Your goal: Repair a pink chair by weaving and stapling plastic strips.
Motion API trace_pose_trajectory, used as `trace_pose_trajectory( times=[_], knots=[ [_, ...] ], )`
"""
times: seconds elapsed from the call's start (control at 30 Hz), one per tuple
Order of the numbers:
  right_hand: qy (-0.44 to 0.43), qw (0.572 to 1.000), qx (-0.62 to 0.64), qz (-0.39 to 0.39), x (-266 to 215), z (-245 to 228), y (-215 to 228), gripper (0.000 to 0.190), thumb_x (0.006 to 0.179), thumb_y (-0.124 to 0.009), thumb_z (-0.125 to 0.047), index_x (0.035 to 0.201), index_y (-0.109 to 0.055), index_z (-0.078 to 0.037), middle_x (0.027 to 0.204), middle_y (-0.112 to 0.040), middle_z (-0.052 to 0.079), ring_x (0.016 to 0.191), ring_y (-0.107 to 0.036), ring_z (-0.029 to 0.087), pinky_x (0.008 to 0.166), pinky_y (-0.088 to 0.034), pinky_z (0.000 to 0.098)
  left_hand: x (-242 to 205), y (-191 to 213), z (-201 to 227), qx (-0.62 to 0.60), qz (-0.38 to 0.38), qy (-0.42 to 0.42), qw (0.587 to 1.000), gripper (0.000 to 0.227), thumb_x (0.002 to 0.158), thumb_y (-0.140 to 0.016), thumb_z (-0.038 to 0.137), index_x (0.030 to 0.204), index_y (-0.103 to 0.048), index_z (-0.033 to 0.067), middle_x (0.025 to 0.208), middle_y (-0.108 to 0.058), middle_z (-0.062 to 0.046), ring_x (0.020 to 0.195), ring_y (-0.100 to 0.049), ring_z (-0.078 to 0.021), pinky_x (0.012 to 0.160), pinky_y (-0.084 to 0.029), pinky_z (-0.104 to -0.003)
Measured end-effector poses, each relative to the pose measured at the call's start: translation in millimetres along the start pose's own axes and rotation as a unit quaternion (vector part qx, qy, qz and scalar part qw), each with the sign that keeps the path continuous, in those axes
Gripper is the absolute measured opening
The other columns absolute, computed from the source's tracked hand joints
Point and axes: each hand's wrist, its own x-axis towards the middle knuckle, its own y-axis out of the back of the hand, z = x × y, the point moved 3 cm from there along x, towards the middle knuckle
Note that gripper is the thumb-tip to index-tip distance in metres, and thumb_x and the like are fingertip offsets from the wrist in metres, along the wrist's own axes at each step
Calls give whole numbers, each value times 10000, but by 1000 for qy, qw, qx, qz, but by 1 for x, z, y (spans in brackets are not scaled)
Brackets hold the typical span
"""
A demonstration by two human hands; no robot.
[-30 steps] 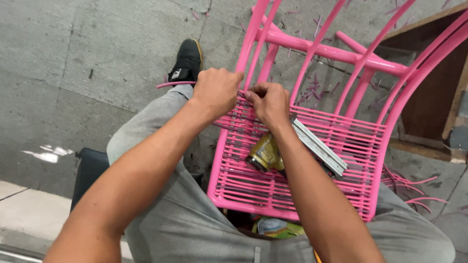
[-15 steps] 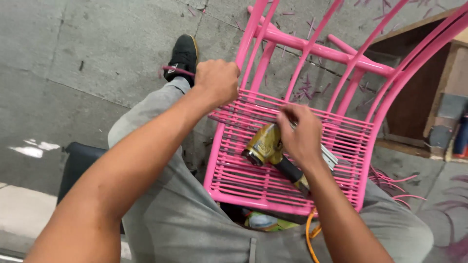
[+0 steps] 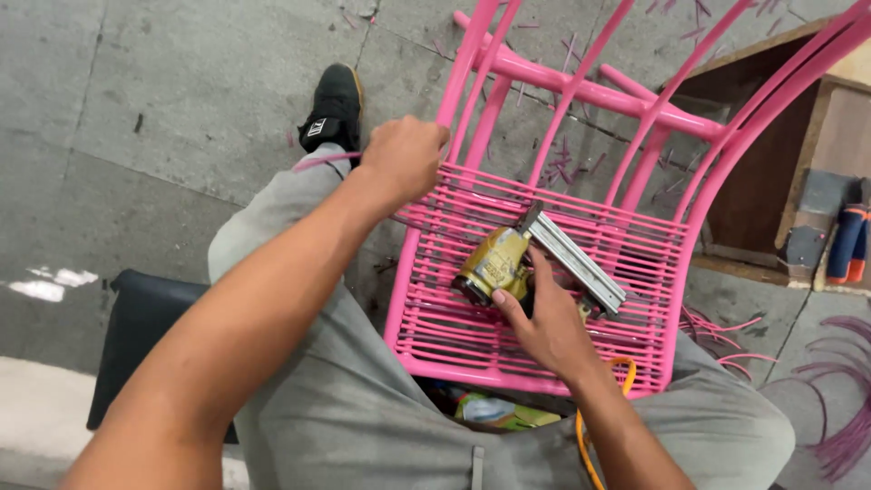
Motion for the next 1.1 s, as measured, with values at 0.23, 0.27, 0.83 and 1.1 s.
trace_pose_trajectory(
  times=[0.23,0.27,0.83,1.1],
  knots=[
    [-31,994,-19,100,26,-14,30,239,985,-667,-193,1154,-743,-42,1003,-736,179,943,-724,320,854,-544,412,-7,6,1,-66,68,-83,992,107,849,-685,124,895,-743,47,869,-715,-214,862,-688,-450,769,-529,-571],
    [-34,994,-17,98,44,-11,25,239,985,-667,-193,1154,-743,-42,1003,-736,179,943,-724,320,854,-544,412,-10,6,3,-66,63,-84,992,107,849,-685,124,895,-743,47,869,-715,-214,862,-688,-450,769,-529,-571],
    [280,952,-63,105,154,-36,-10,91,924,-729,-169,939,-776,-93,815,-732,117,764,-693,342,761,-520,502,-14,20,7,-109,18,0,994,122,840,-755,195,859,-753,74,834,-723,-192,851,-698,-412,767,-533,-532],
    [242,962,-14,122,154,-39,-15,115,901,-716,-110,997,-778,-101,886,-741,137,835,-720,343,746,-542,469,-13,15,7,-72,26,14,997,126,834,-779,207,884,-767,92,846,-721,-199,865,-698,-418,758,-531,-539]
  ],
)
